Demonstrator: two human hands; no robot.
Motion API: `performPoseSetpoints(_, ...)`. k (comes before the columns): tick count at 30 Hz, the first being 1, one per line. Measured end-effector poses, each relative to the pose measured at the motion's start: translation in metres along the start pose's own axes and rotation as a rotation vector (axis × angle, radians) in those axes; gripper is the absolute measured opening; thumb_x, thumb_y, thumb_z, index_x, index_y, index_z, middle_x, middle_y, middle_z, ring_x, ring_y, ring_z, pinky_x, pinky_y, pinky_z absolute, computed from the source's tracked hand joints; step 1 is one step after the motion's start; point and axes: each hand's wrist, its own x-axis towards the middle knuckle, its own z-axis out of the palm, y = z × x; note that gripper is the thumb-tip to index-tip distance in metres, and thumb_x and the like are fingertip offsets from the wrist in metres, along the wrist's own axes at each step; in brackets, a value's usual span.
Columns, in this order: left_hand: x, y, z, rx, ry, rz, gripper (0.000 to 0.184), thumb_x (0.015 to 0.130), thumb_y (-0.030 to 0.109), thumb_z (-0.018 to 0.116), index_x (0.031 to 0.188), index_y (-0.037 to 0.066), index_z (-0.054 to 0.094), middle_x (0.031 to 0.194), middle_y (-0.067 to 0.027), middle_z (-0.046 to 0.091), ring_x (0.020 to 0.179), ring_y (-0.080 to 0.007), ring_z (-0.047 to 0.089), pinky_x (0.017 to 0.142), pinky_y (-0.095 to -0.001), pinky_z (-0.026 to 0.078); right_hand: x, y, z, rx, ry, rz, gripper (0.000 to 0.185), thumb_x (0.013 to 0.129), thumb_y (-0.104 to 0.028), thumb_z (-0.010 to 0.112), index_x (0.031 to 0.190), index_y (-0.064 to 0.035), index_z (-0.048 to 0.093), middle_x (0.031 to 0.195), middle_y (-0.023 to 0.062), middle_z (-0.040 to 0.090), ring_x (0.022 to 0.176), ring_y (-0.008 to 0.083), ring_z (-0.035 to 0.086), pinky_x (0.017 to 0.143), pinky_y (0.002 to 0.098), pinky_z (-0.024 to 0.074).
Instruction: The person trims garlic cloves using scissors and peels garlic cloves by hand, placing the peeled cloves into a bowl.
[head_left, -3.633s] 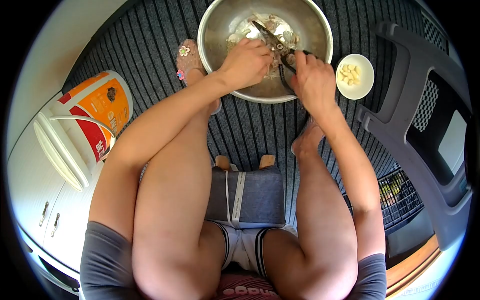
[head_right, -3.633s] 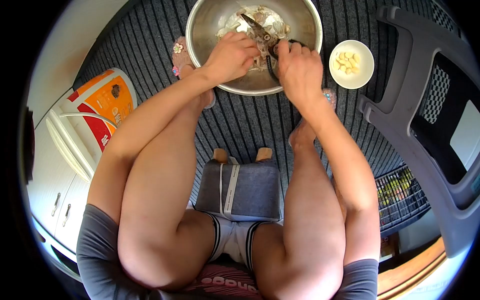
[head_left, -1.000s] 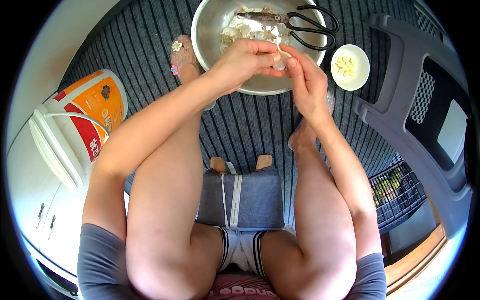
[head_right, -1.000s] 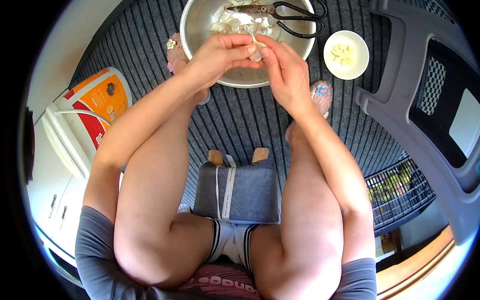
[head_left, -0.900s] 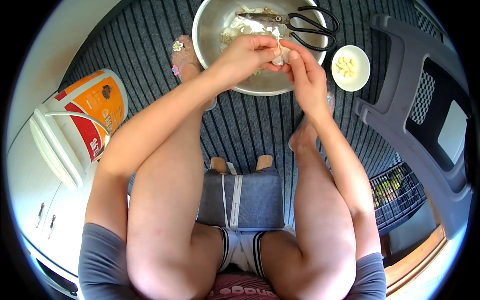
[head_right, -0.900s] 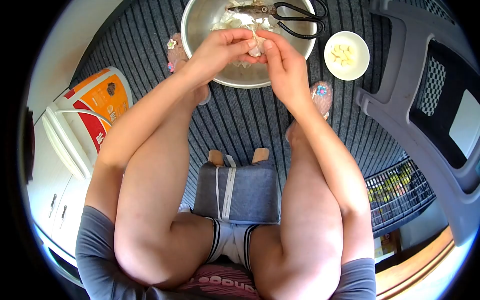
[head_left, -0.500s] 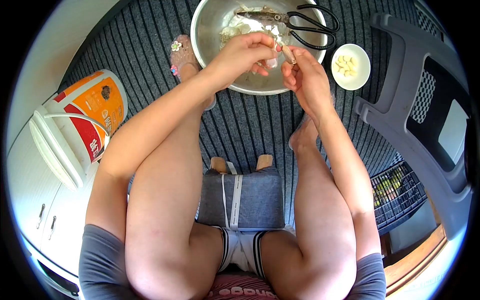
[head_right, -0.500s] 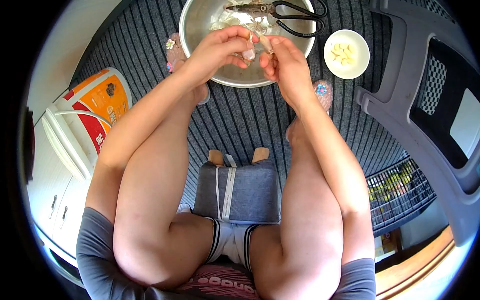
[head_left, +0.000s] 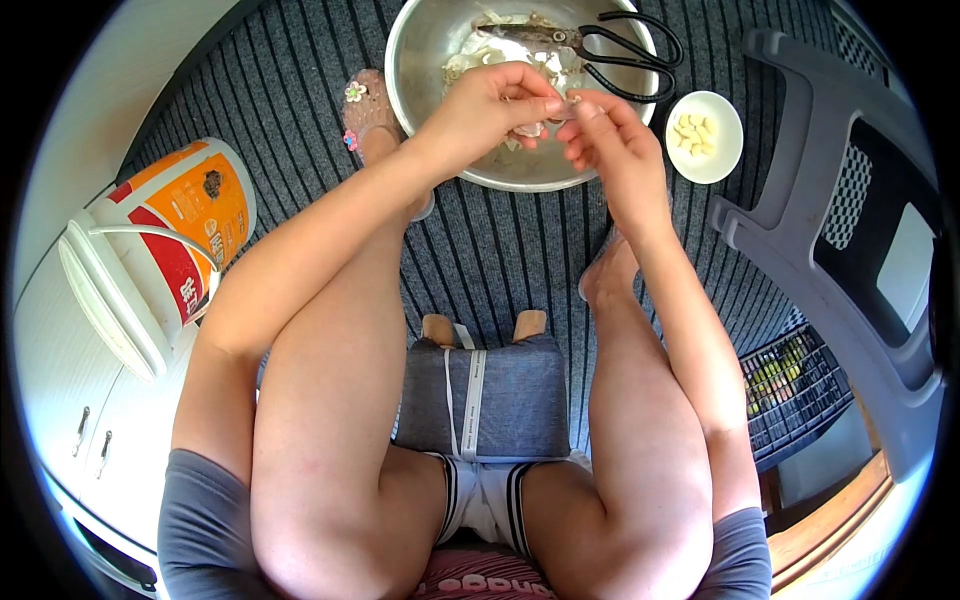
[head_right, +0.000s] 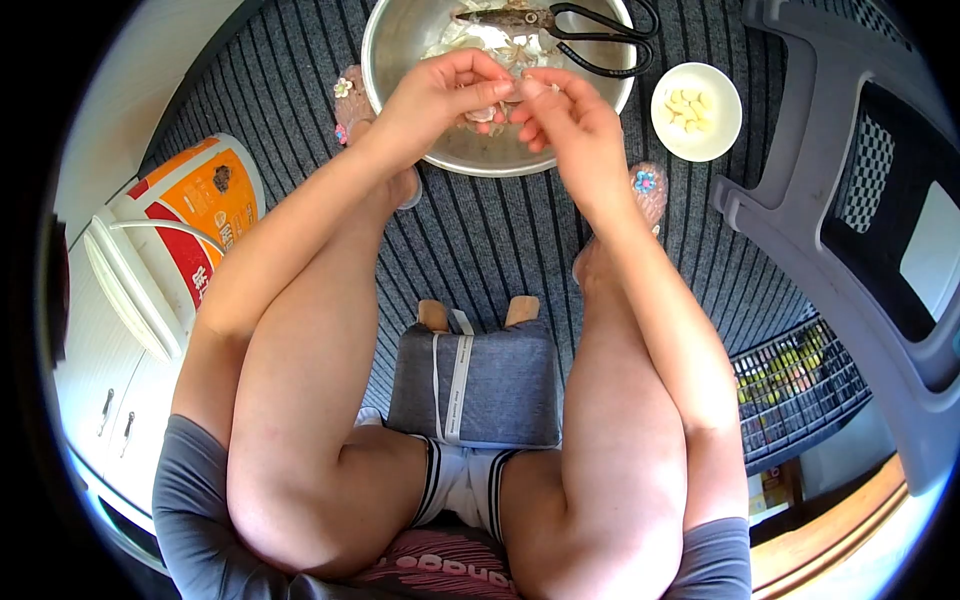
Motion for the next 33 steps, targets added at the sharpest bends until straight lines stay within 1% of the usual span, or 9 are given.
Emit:
performPoseSetpoints(5,-0.006,0.009,0.002,0.123,0.047,-0.019,0.016,0.087,0.018,0.067,0.099,0.007,0.066,0.088,0.0003,0.065,0.077,-0.0065,0.058,0.068,-0.0228,0.049,-0.001,0.006,-0.004,-0.484,0.103,-0.280,0.026,0.083,-0.009,0.068,0.107,-0.0017,0.061,0.079,0.0042,0.063,0.072,0.0124,0.063,0.065,0.0244,0.0510)
performPoseSetpoints(7,-0.004,0.006,0.001,0.323,0.081,0.178,0.015,0.087,0.017,0.067,0.096,0.006,0.068,0.089,0.0005,0.066,0.078,-0.0074,0.058,0.071,-0.0238,0.049,-0.005,0.001,0.000,-0.593,0.146,-0.403,0.024,0.082,-0.009,0.069,0.104,-0.0024,0.063,0.081,0.0046,0.065,0.077,0.0133,0.065,0.068,0.0254,0.0520)
performPoseSetpoints(14,-0.005,0.007,0.002,0.610,0.127,0.283,0.017,0.085,0.015,0.067,0.098,0.004,0.069,0.087,0.0003,0.066,0.082,-0.0086,0.057,0.076,-0.0265,0.047,-0.001,0.005,-0.006,-0.176,0.111,-0.135,0.023,0.085,-0.009,0.067,0.106,-0.0005,0.062,0.093,0.0073,0.067,0.081,0.0143,0.066,0.069,0.0254,0.0522)
performPoseSetpoints(22,-0.006,0.003,0.013,0.034,0.147,0.016,0.027,0.085,0.021,0.070,0.107,0.006,0.068,0.079,0.0019,0.063,0.065,-0.0041,0.051,0.057,-0.0194,0.041,-0.005,0.007,0.001,0.338,0.084,0.244,0.028,0.088,-0.019,0.066,0.110,-0.0019,0.062,0.084,0.0025,0.063,0.069,0.0066,0.056,0.062,0.0202,0.0473)
performPoseSetpoints(26,-0.012,-0.002,0.017,-0.046,0.086,-0.034,0.027,0.087,0.021,0.067,0.111,0.008,0.066,0.084,0.0042,0.063,0.059,-0.0018,0.041,0.053,-0.0170,0.032,0.002,0.012,0.001,0.118,0.089,0.219,0.029,0.091,-0.029,0.062,0.100,-0.0026,0.067,0.080,0.0032,0.063,0.065,0.0088,0.057,0.059,0.0237,0.0474)
performPoseSetpoints(29,-0.005,-0.007,0.005,-0.136,0.062,-0.046,0.028,0.088,0.021,0.065,0.111,0.006,0.064,0.089,0.0025,0.065,0.057,-0.0020,0.038,0.051,-0.0174,0.031,0.012,-0.012,-0.009,-0.686,0.030,0.056,0.029,0.091,-0.031,0.060,0.095,-0.0039,0.070,0.078,0.0076,0.064,0.063,0.0162,0.058,0.059,0.0300,0.0483)
performPoseSetpoints(30,-0.002,-0.006,0.000,-0.110,0.069,-0.050,0.027,0.088,0.020,0.065,0.111,0.005,0.064,0.090,0.0017,0.066,0.056,-0.0018,0.038,0.051,-0.0172,0.030,0.020,-0.013,-0.016,-1.027,0.138,-0.434,0.023,0.086,-0.022,0.063,0.101,-0.0054,0.068,0.082,0.0126,0.063,0.064,0.0261,0.060,0.061,0.0373,0.0498)
performPoseSetpoints(32,0.002,-0.001,-0.006,-0.056,0.075,-0.058,0.027,0.089,0.020,0.063,0.111,0.004,0.063,0.094,0.0001,0.068,0.056,-0.0014,0.038,0.050,-0.0169,0.029,0.052,-0.017,-0.036,-1.360,0.194,-1.016,0.025,0.079,-0.015,0.065,0.101,-0.0027,0.065,0.089,0.0154,0.062,0.069,0.0320,0.061,0.063,0.0415,0.0504)
performPoseSetpoints(33,0.002,0.003,-0.007,-0.027,0.068,-0.074,0.026,0.089,0.018,0.060,0.111,0.003,0.063,0.098,-0.0020,0.069,0.054,-0.0011,0.037,0.048,-0.0169,0.029,0.059,-0.020,-0.036,-1.489,0.178,-0.998,0.026,0.078,-0.011,0.063,0.103,-0.0042,0.064,0.093,0.0126,0.062,0.076,0.0307,0.060,0.068,0.0401,0.0492)
